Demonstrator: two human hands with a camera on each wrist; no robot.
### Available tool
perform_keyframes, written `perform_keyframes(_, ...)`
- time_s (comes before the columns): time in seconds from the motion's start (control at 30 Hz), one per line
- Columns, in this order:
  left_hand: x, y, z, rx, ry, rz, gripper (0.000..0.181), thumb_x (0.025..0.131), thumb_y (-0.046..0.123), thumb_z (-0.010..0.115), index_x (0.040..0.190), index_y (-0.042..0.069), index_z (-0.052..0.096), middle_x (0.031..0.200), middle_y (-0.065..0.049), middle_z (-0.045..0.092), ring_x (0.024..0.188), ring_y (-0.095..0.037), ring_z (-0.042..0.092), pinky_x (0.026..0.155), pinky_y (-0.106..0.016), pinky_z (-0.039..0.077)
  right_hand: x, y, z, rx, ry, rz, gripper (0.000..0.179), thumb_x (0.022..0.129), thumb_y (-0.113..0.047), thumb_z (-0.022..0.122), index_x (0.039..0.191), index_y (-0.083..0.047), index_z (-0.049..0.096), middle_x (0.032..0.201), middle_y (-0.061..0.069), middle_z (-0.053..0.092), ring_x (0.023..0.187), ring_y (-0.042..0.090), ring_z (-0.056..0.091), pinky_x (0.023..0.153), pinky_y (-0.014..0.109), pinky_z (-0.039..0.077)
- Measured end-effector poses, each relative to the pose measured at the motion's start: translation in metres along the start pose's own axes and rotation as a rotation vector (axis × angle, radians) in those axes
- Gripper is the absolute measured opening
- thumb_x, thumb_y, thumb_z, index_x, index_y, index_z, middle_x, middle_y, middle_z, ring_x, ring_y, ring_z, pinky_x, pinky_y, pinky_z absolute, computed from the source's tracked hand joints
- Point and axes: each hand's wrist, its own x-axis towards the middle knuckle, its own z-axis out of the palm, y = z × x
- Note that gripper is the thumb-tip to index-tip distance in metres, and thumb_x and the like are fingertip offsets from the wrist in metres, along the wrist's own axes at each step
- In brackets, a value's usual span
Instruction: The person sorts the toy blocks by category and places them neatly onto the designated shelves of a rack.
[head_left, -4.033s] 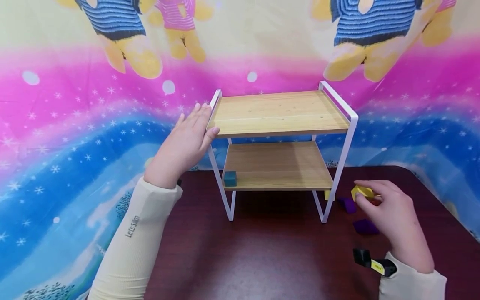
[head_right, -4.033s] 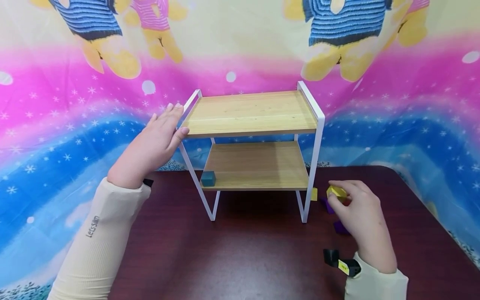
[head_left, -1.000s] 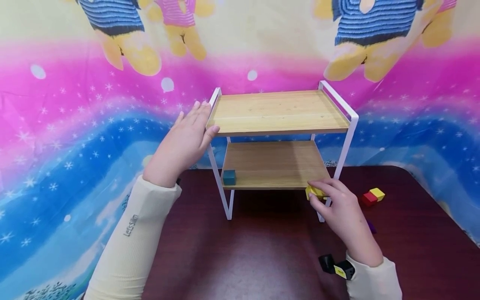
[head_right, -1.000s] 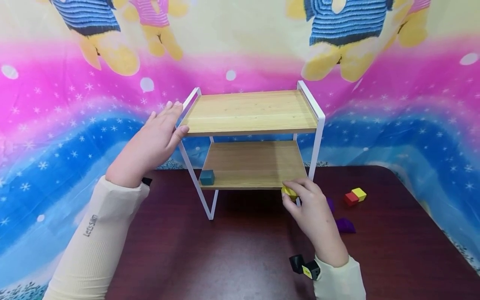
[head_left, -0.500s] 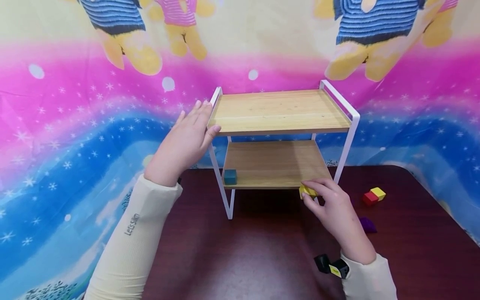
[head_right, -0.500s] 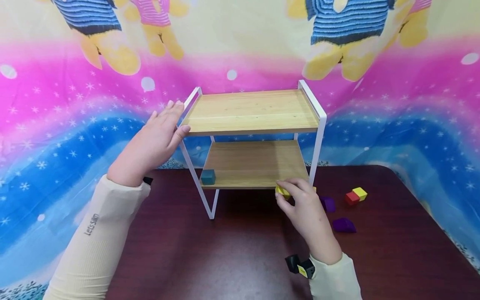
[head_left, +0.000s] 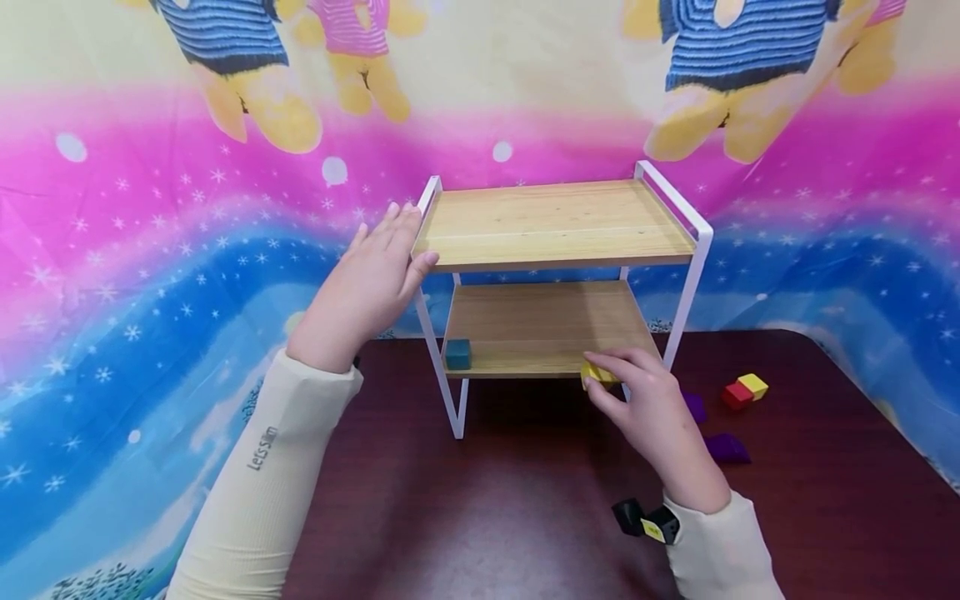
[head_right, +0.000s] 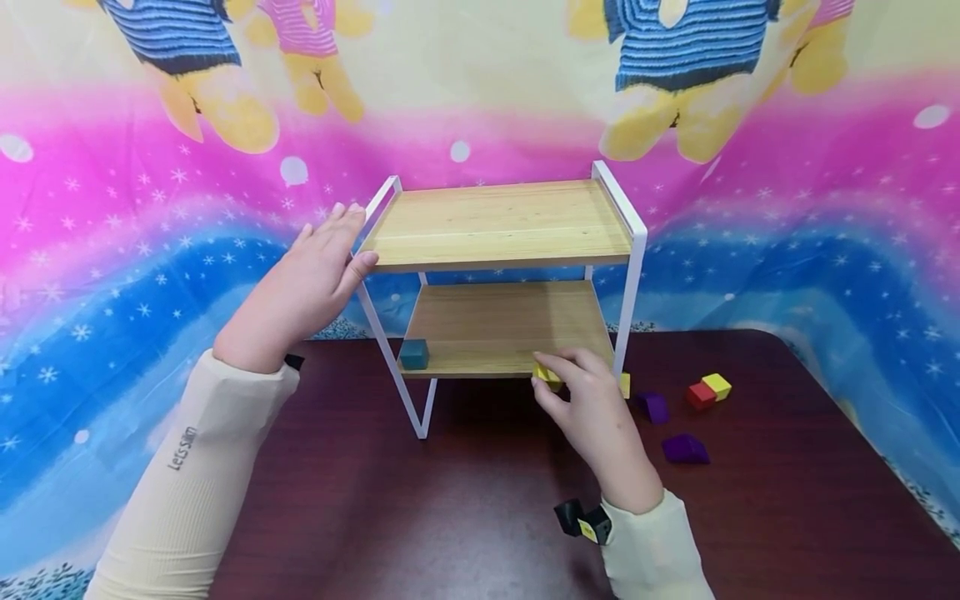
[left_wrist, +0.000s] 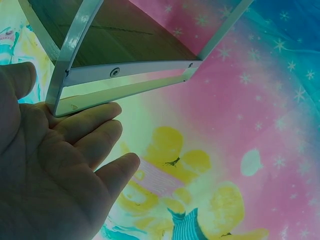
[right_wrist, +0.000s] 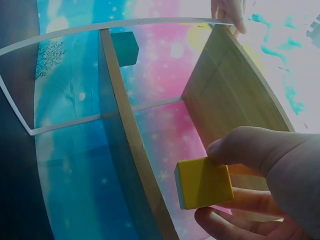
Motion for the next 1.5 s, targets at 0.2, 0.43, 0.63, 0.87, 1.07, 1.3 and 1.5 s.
perform_keyframes(0.2,0.000,0.000,-0.001,-0.002,-0.002,0.001,0.072,0.108,0.045,0.041,0.163,0.008,0.013,0.169,-0.010,0.017,0.156,-0.024,0.005,0.125,-0.048,0.002,0.007,-0.005,0.005,0.008,-0.001,-0.016,0.032,0.083,-0.004,0.083,0.114,-0.003,0.077,0.109,0.018,0.069,0.098,0.034,0.066,0.079,0.049,0.061)
perform_keyframes(0.43,0.000,0.000,-0.001,-0.005,-0.006,0.000,0.072,0.108,0.044,0.042,0.163,0.009,0.013,0.169,-0.010,0.017,0.156,-0.024,0.005,0.125,-0.048,0.002,0.013,-0.010,0.007,0.028,-0.038,-0.002,0.030,0.086,-0.004,0.080,0.116,-0.002,0.076,0.109,0.018,0.069,0.097,0.033,0.067,0.079,0.048,0.061)
perform_keyframes(0.63,0.001,0.000,0.000,-0.005,-0.004,-0.001,0.072,0.108,0.044,0.042,0.163,0.009,0.013,0.169,-0.010,0.017,0.156,-0.024,0.005,0.125,-0.048,0.002,0.018,-0.012,0.009,0.033,-0.057,0.016,0.030,0.087,-0.006,0.079,0.116,-0.003,0.076,0.110,0.019,0.069,0.098,0.033,0.066,0.079,0.048,0.061)
perform_keyframes(0.87,0.001,-0.001,0.000,-0.004,0.000,0.000,0.072,0.108,0.045,0.042,0.163,0.009,0.013,0.169,-0.010,0.017,0.156,-0.024,0.006,0.125,-0.048,0.002,0.025,-0.016,0.011,0.043,-0.059,0.020,0.028,0.088,-0.007,0.078,0.116,-0.004,0.076,0.111,0.018,0.069,0.099,0.034,0.067,0.080,0.049,0.061)
perform_keyframes(1.07,0.001,-0.001,0.000,-0.009,0.006,0.004,0.072,0.108,0.044,0.042,0.163,0.009,0.013,0.169,-0.010,0.017,0.156,-0.024,0.006,0.125,-0.048,0.002,0.031,-0.019,0.014,0.042,-0.055,0.009,0.028,0.086,-0.008,0.081,0.114,-0.002,0.077,0.108,0.018,0.069,0.094,0.033,0.067,0.077,0.046,0.062)
perform_keyframes(1.3,0.001,0.000,0.000,-0.007,0.009,0.009,0.071,0.108,0.044,0.041,0.163,0.008,0.014,0.168,-0.011,0.018,0.156,-0.024,0.006,0.125,-0.048,0.002,0.035,-0.022,0.019,0.065,-0.057,-0.008,0.027,0.086,-0.008,0.081,0.113,-0.002,0.077,0.107,0.018,0.069,0.091,0.031,0.067,0.076,0.045,0.062)
perform_keyframes(1.5,0.000,0.000,0.000,-0.006,0.010,0.006,0.072,0.108,0.044,0.041,0.163,0.008,0.014,0.168,-0.011,0.018,0.156,-0.024,0.006,0.125,-0.048,0.003,0.038,-0.024,0.023,0.097,-0.047,-0.023,0.025,0.086,-0.006,0.080,0.111,-0.001,0.078,0.105,0.018,0.069,0.090,0.031,0.067,0.078,0.045,0.062)
